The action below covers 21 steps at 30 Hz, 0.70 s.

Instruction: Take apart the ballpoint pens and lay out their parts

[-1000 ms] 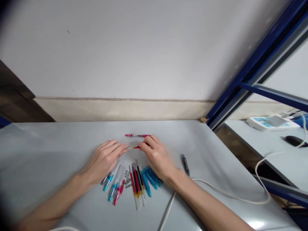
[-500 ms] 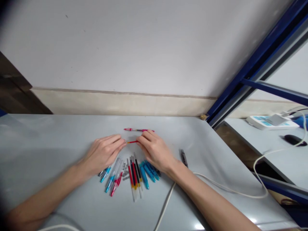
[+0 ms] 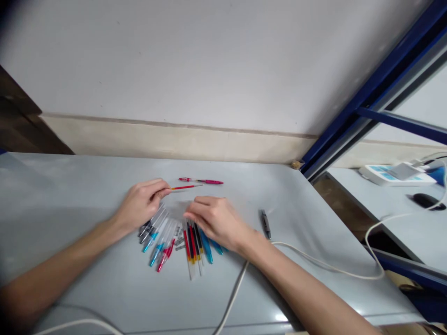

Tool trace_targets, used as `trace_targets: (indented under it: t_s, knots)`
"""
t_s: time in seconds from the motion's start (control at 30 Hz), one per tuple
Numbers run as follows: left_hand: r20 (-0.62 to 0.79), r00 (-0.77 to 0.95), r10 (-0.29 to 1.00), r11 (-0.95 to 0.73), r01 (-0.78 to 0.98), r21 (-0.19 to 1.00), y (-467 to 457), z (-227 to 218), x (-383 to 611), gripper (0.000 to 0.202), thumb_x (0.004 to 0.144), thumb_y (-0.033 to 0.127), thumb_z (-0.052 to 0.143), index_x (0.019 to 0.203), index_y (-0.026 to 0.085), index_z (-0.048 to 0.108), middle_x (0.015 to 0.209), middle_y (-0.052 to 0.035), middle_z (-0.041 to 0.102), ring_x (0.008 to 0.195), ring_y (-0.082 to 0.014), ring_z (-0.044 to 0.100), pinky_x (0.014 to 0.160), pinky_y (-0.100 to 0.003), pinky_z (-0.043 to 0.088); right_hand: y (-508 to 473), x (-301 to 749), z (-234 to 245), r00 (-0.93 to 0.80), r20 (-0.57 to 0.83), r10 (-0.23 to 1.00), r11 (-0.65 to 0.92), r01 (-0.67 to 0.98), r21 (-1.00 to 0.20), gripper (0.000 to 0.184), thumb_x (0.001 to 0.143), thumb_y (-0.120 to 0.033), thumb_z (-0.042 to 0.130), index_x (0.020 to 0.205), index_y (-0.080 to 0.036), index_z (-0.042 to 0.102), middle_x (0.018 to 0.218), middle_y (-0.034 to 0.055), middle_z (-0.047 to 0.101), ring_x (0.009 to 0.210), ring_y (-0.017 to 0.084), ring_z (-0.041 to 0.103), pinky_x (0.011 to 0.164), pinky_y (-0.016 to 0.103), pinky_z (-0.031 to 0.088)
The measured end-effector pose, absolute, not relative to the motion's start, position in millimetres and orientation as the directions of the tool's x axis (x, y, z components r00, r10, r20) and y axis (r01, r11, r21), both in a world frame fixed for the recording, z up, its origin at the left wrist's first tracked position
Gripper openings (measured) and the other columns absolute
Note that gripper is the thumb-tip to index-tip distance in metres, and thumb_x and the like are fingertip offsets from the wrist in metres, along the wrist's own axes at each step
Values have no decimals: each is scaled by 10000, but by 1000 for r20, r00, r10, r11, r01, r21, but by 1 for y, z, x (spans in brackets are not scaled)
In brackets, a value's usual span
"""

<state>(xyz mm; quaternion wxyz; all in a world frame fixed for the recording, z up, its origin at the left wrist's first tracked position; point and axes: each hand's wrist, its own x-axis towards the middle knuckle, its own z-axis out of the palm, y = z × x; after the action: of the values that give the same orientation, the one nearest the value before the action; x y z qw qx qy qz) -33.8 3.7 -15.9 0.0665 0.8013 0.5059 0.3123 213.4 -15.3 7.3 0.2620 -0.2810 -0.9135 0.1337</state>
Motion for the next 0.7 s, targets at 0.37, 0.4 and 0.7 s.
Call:
trace_targets:
  t_s: [0.37,0.4,0.7]
  knots:
    - [392,308,867,-471,766,439,2,-16,-32,217,977,200,495,809,202,632,773,14,641,698,-135,560,658,-264,379,-26,206,7,-764,303,569,788,402,-466,407,1065,-390,458,748,-186,611,591,-20,522,504,120,430,538,264,316]
    - [392,312,865,-474,762,440,2,-16,-32,216,978,201,496,812,202,635,776,13,641,706,-135,564,668,-264,385,-27,206,9,-770,301,563,780,374,-501,361,1065,-358,464,790,-188,627,633,-7,559,553,130,481,567,257,354]
    - [392,319,863,-484,747,456,2,-16,-32,212,975,198,499,820,200,643,783,11,646,726,-138,573,689,-264,396,-28,202,7,-771,218,599,686,353,-636,53,980,-226,629,988,-204,677,791,5,683,673,144,607,641,247,458]
